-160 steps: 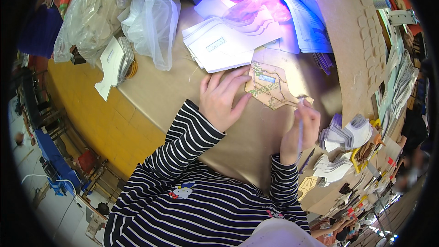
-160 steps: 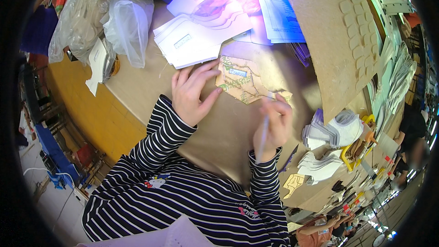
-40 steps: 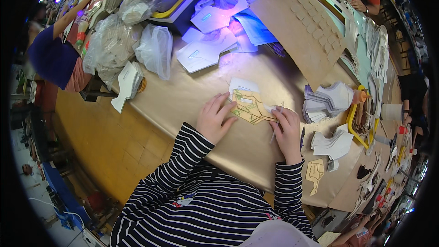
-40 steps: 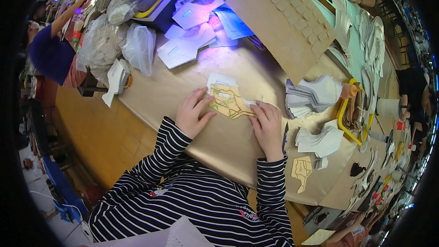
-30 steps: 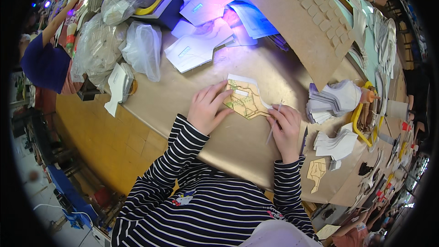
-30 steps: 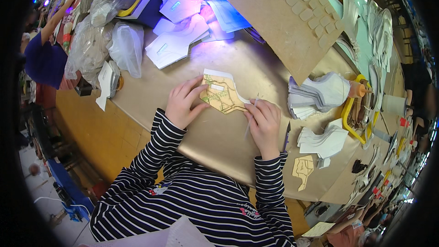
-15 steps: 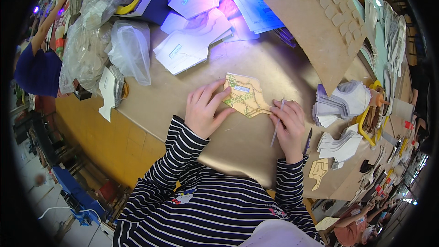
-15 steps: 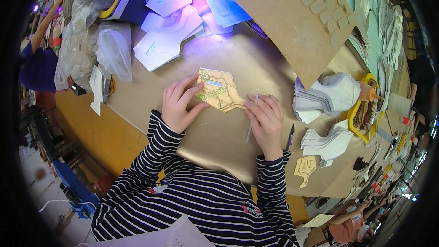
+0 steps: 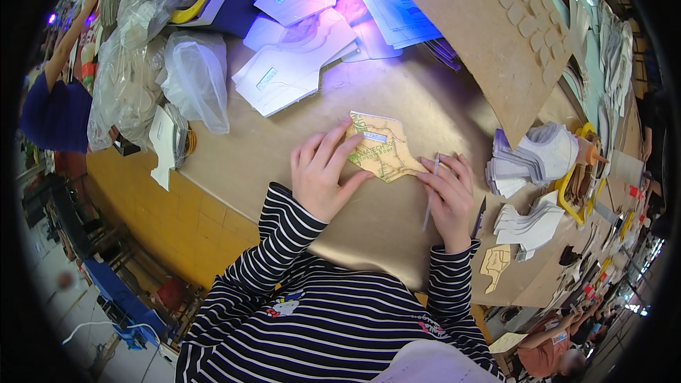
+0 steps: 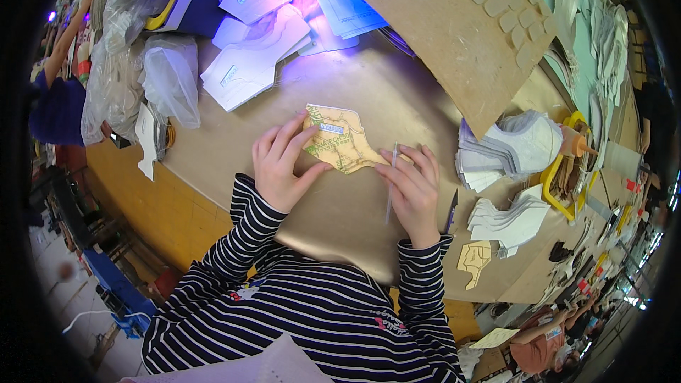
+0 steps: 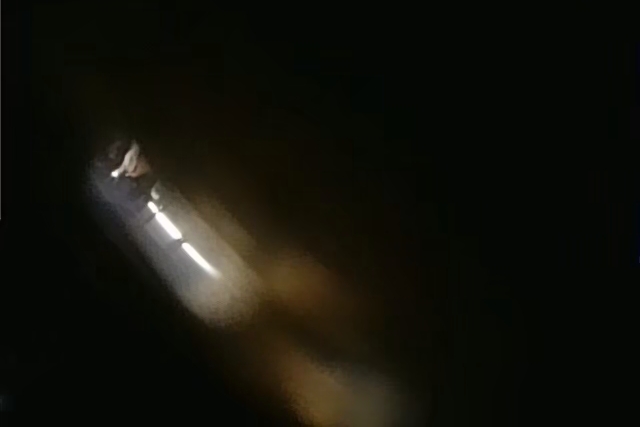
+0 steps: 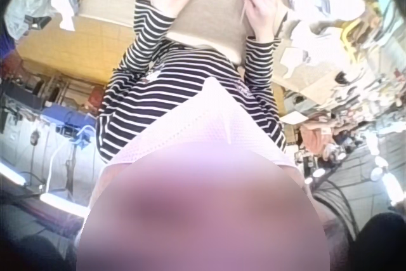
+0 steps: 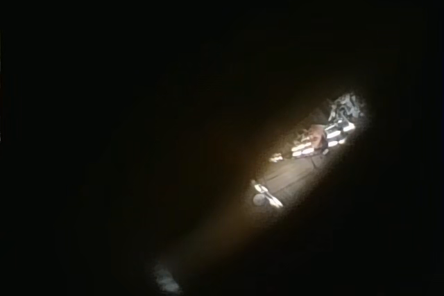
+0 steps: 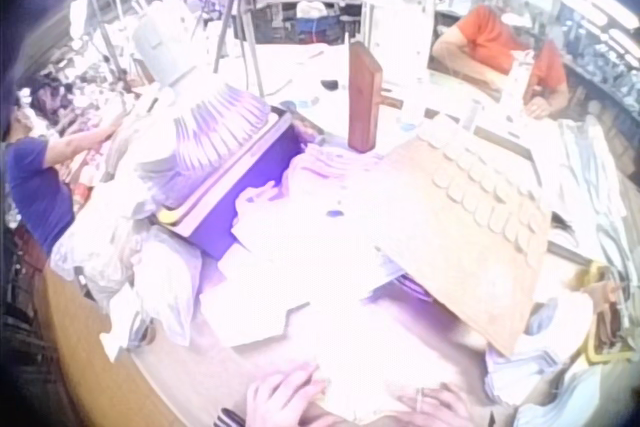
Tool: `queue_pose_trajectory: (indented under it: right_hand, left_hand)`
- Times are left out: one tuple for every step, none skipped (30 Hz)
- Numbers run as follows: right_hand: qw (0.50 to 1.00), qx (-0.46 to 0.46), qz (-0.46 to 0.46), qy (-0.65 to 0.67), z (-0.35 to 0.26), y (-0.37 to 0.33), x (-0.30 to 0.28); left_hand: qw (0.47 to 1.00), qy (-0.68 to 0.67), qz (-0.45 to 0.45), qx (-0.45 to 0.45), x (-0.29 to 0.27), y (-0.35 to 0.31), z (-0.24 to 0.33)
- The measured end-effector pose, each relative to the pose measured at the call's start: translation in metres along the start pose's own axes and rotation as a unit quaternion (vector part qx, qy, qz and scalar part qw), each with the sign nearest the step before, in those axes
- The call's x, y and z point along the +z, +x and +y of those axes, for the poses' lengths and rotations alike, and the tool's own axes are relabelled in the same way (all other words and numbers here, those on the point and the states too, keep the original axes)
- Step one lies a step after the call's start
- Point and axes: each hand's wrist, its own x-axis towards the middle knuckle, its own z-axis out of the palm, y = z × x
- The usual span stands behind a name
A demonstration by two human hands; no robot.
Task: The person marks and cuts a beige cardboard mask template using a pen and a craft knife. They repeatedly align the template with a white paper pattern, trace lines, and cut along the marked edges. The finished mask is held up for inspection before the person continues working on another template.
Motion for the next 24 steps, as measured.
queue_pose_trajectory:
  right_hand:
    - [1.0, 0.003, -0.003, -0.002, 0.0004, -0.0002, 0.0003]
    - [1.0, 0.002, -0.001, 0.002, 0.0009, -0.0003, 0.0004]
    - [1.0, 0.001, -0.001, 0.004, 0.0014, -0.0003, 0.0006]
    - [1.0, 0.001, -0.001, 0.006, 0.0018, -0.0004, 0.0006]
    - [1.0, 0.0, 0.0, 0.007, 0.002, -0.0006, 0.0007]
    - [1.0, -0.002, 0.002, 0.009, 0.0022, -0.0006, 0.0006]
    - [1.0, -0.003, 0.002, 0.008, 0.0022, -0.0006, 0.0006]
    - [1.0, -0.003, 0.002, 0.008, 0.002, -0.0005, 0.0005]
    - [1.0, -0.004, 0.002, 0.006, 0.0017, -0.0003, 0.0004]
    - [1.0, -0.004, 0.001, 0.005, 0.0014, 0.0, 0.0003]
    - [1.0, -0.007, 0.004, 0.004, 0.001, 0.0006, 0.0002]
    - [1.0, -0.01, 0.006, 0.004, 0.0006, 0.0012, 0.0002]
    - [1.0, -0.012, 0.007, 0.002, 0.0002, 0.0017, 0.0001]
    - [1.0, -0.013, 0.007, 0.002, -0.0003, 0.0022, -0.0002]
    - [1.0, -0.014, 0.006, 0.001, -0.0007, 0.0027, -0.0005]
    - [1.0, -0.014, 0.004, -0.002, -0.0009, 0.0031, -0.0008]
    - [1.0, -0.016, 0.005, -0.001, -0.0011, 0.0034, -0.0009]
    - [1.0, -0.017, 0.005, -0.003, -0.0012, 0.0037, -0.0011]
    - [1.0, -0.018, 0.005, -0.004, -0.0012, 0.0039, -0.001]
    - [1.0, -0.018, 0.007, -0.005, -0.0012, 0.004, -0.0007]
    - [1.0, -0.018, 0.009, -0.005, -0.001, 0.004, -0.0003]
    - [1.0, -0.018, 0.012, -0.006, -0.0008, 0.004, 0.0001]
    - [1.0, -0.018, 0.013, -0.006, -0.0006, 0.0039, 0.0006]
    - [1.0, -0.018, 0.014, -0.005, -0.0002, 0.0038, 0.0009]
  left_hand:
    - [1.0, 0.004, -0.002, 0.003, 0.0, -0.0004, 0.0001]
    - [1.0, 0.008, -0.004, 0.007, 0.0, -0.0008, 0.0002]
    - [1.0, 0.012, -0.006, 0.011, 0.0002, -0.0011, 0.0002]
    - [1.0, 0.01, -0.004, 0.012, 0.0005, -0.0012, 0.0001]
    - [1.0, 0.008, -0.003, 0.013, 0.0008, -0.0011, -0.0001]
    - [1.0, 0.002, 0.0, 0.015, 0.0011, -0.001, -0.0004]
    - [1.0, 0.003, -0.002, 0.015, 0.0009, -0.0011, -0.0007]
    - [1.0, 0.0, -0.003, 0.016, 0.0007, -0.0012, -0.001]
    - [1.0, -0.005, -0.003, 0.017, 0.0006, -0.0013, -0.0011]
    - [1.0, -0.002, -0.005, 0.017, 0.0005, -0.0014, -0.0012]
    - [1.0, -0.002, -0.006, 0.017, 0.0006, -0.0014, -0.0012]
    - [1.0, -0.002, -0.008, 0.017, 0.0008, -0.0016, -0.0013]
    - [1.0, 0.001, -0.005, 0.017, 0.0014, -0.0016, -0.0012]
    - [1.0, 0.005, -0.002, 0.017, 0.0021, -0.0016, -0.0011]
    - [1.0, 0.008, 0.0, 0.017, 0.0028, -0.0017, -0.0011]
    - [1.0, 0.01, 0.001, 0.017, 0.0033, -0.0019, -0.0012]
    - [1.0, 0.013, 0.001, 0.017, 0.0037, -0.0021, -0.0013]
    - [1.0, 0.011, 0.002, 0.017, 0.0039, -0.0023, -0.0015]
    - [1.0, 0.017, 0.001, 0.017, 0.0041, -0.0023, -0.0016]
    - [1.0, 0.018, 0.0, 0.017, 0.0042, -0.0023, -0.0017]
    - [1.0, 0.016, 0.001, 0.016, 0.0042, -0.0022, -0.0016]
    - [1.0, 0.018, 0.0, 0.016, 0.0042, -0.0022, -0.0013]
    - [1.0, 0.017, 0.0, 0.015, 0.0042, -0.0022, -0.0008]
    - [1.0, 0.012, 0.001, 0.013, 0.0042, -0.0021, -0.0003]
